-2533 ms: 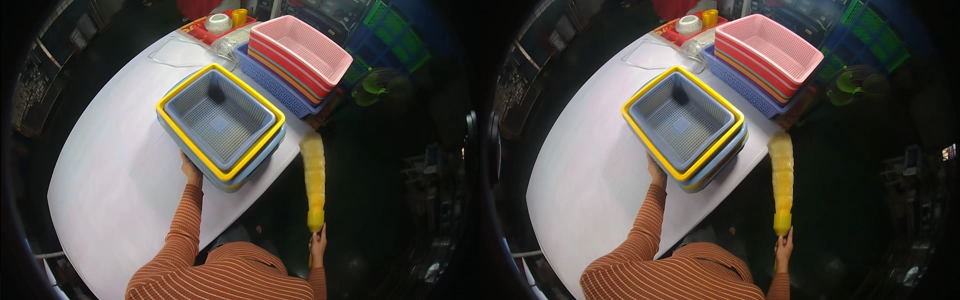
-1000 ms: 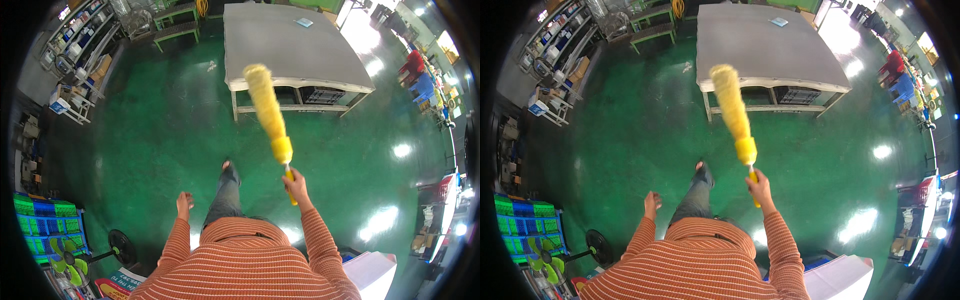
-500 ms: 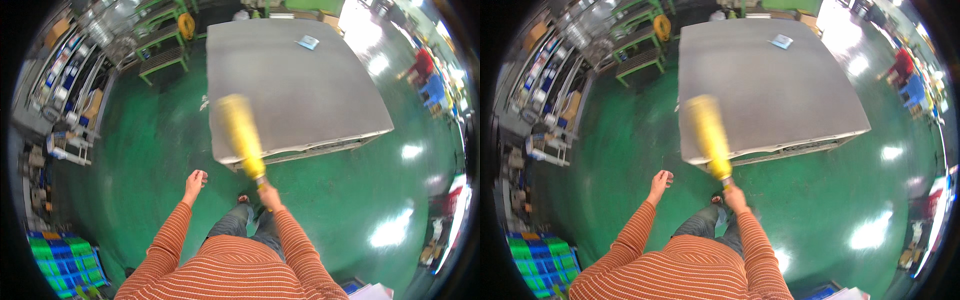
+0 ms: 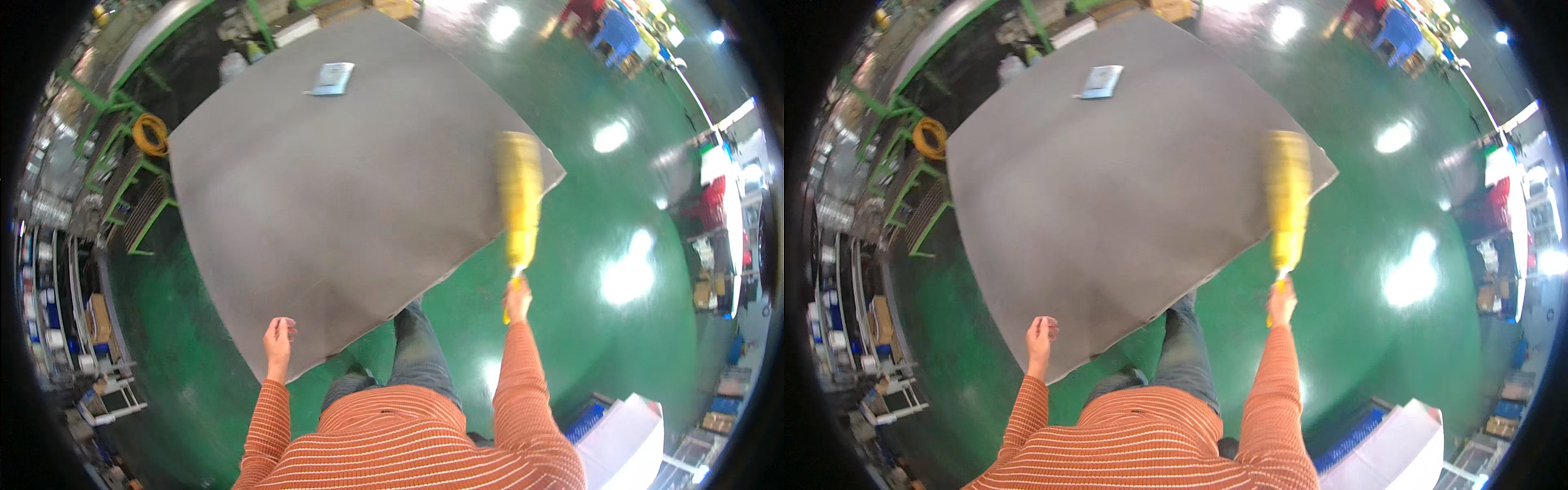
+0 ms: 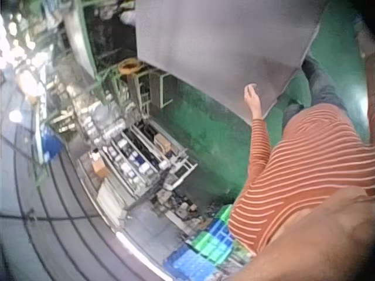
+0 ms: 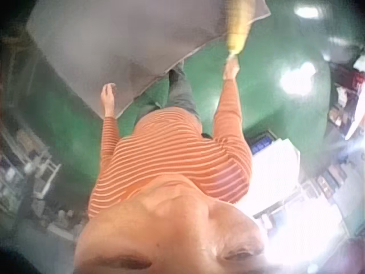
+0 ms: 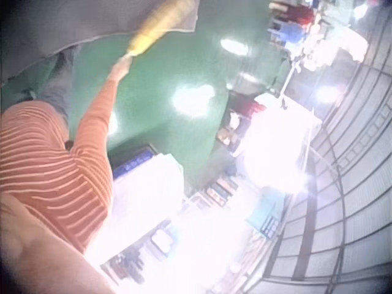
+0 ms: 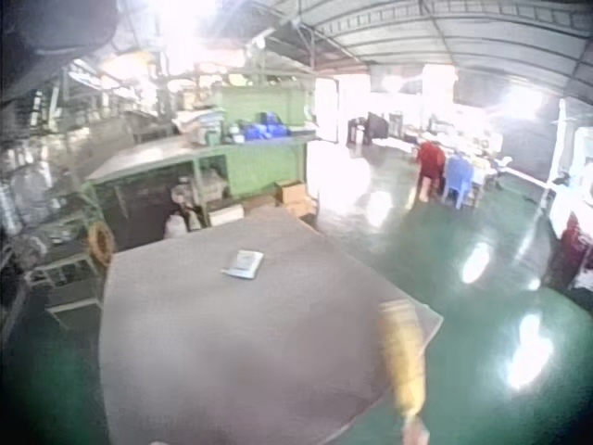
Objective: The person uses a yellow duster to clean multiple tables and surfaces in a warehouse. They move items such as plastic baskets, a pouch, and cardboard boxes to reach the surfaces, then dust the areas and replace the items.
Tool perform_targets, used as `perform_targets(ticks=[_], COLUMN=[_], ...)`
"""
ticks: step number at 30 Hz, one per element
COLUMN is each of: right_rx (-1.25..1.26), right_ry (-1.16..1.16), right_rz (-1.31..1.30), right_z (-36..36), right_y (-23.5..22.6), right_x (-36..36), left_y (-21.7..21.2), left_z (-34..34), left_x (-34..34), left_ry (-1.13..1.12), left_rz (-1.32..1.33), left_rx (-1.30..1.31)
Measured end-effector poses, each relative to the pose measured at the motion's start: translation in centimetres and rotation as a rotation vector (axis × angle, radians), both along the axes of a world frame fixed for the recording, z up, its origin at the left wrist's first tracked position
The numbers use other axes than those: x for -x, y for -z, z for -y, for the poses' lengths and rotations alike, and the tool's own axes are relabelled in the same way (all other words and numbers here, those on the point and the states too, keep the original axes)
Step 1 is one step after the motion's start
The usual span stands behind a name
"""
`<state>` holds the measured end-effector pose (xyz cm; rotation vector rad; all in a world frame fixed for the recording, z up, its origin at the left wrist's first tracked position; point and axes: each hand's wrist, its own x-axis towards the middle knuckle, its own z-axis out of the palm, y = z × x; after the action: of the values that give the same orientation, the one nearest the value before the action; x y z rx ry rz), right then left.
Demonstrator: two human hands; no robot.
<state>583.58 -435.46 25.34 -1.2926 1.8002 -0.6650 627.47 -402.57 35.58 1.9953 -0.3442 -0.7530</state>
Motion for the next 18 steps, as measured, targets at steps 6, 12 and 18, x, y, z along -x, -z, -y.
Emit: perform_targets(ticks=[6,12,18], right_rx=[0.077,0.113,-0.105], right_ry=[0.617,-0.567,-2.005], right_rz=[0.363,-0.071,-0.127], right_z=[18.5,9.7,-2.0], right_y=[-1.7,-2.3,-2.7], right_x=[-1.6,-25.7,-35.6], left_y=[-0.6,-3.2,-3.6], left_z=[10.0,22.3,35.8], left_x=[-2.1,-6.8,-16.7], left_ry=[-0.031,0.003,0.035], left_rz=[0.014,0.079,0.070], left_rx=[-0.082,-0.018,0.072])
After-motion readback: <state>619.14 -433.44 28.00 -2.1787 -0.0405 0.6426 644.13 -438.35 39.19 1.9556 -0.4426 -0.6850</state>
